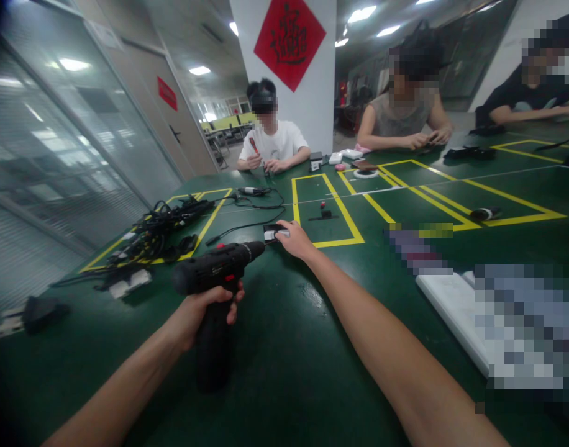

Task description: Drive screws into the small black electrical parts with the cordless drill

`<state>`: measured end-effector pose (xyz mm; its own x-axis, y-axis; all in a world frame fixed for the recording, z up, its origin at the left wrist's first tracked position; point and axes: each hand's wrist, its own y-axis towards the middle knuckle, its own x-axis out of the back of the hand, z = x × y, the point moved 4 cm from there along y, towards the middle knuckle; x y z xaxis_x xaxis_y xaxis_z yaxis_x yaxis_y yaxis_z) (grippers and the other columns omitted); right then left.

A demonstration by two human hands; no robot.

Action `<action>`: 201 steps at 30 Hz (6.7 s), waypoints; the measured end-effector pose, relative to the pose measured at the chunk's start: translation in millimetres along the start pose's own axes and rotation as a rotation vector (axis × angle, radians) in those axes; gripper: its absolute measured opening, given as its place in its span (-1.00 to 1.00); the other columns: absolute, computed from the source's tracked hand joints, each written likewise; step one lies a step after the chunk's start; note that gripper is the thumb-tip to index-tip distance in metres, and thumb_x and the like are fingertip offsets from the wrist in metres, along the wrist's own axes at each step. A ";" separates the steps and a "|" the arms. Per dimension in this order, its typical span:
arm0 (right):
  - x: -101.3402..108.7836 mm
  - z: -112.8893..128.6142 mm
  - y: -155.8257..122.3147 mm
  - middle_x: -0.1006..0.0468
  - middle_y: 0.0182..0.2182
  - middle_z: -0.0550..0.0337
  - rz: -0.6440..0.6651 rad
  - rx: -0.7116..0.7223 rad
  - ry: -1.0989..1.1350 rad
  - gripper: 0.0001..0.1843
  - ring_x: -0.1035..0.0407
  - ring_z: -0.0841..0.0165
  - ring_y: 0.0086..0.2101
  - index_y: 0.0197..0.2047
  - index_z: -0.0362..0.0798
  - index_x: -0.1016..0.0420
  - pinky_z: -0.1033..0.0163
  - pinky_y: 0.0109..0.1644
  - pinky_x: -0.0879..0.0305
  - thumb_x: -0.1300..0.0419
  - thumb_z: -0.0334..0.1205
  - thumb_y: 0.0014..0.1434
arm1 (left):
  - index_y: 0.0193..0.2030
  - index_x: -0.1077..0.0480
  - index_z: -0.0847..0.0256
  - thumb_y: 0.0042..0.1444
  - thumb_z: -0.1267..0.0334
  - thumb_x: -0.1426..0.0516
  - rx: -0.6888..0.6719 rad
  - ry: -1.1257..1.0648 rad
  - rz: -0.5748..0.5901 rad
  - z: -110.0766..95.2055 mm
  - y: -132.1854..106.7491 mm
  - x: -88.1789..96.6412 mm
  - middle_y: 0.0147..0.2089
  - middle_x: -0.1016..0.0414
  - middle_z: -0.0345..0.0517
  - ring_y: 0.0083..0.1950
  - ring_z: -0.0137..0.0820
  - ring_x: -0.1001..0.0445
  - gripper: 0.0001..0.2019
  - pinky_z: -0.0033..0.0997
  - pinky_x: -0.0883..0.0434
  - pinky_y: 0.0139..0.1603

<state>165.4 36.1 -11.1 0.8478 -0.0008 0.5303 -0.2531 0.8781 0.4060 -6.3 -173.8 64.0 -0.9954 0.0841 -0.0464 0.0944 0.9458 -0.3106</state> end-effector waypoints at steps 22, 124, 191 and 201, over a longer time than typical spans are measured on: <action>-0.4 -0.4 -0.2 -0.39 -0.02 0.04 -0.006 0.007 0.026 -0.56 -0.37 0.26 -0.06 0.15 -0.02 -0.44 0.14 0.16 -0.23 -0.14 -0.19 0.20 | -0.24 -0.37 0.31 -0.08 0.30 -0.17 0.013 -0.014 0.001 3.6 1.0 1.6 -0.37 -0.40 -0.20 -0.57 -0.52 -0.39 -0.77 -0.48 -0.28 -0.49; -0.1 0.1 -0.1 -0.38 -0.04 0.04 0.003 -0.007 0.000 -0.55 -0.37 0.26 -0.10 0.16 -0.03 -0.42 0.16 0.14 -0.24 -0.12 -0.19 0.21 | -0.28 -0.36 0.30 -0.07 0.31 -0.17 0.002 -0.016 0.015 2.4 0.4 -0.9 -0.41 -0.36 -0.22 -0.55 -0.51 -0.39 -0.82 -0.47 -0.31 -0.46; -0.5 3.3 0.2 -0.39 -0.06 0.05 -0.005 -0.015 0.018 -0.56 -0.36 0.28 -0.09 0.14 -0.06 -0.44 0.18 0.16 -0.22 -0.13 -0.22 0.20 | -0.27 -0.37 0.31 -0.08 0.31 -0.17 -0.007 0.023 -0.013 -1.0 -1.0 -2.3 -0.41 -0.39 -0.20 -0.57 -0.49 -0.39 -0.80 -0.47 -0.29 -0.49; -1.3 2.4 1.1 -0.38 -0.04 0.02 -0.007 -0.014 0.025 -0.54 -0.36 0.28 -0.09 0.17 -0.06 -0.42 0.16 0.16 -0.23 -0.14 -0.18 0.21 | -0.28 -0.37 0.30 -0.08 0.28 -0.19 0.006 0.019 -0.010 -1.6 -1.6 -2.9 -0.42 -0.37 -0.21 -0.56 -0.49 -0.37 -0.79 -0.44 -0.30 -0.48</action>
<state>162.9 35.9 -9.6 0.8611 0.0044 0.5084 -0.2404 0.8847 0.3994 -3.7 -175.1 66.2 -0.9964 0.0805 -0.0252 0.0843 0.9446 -0.3172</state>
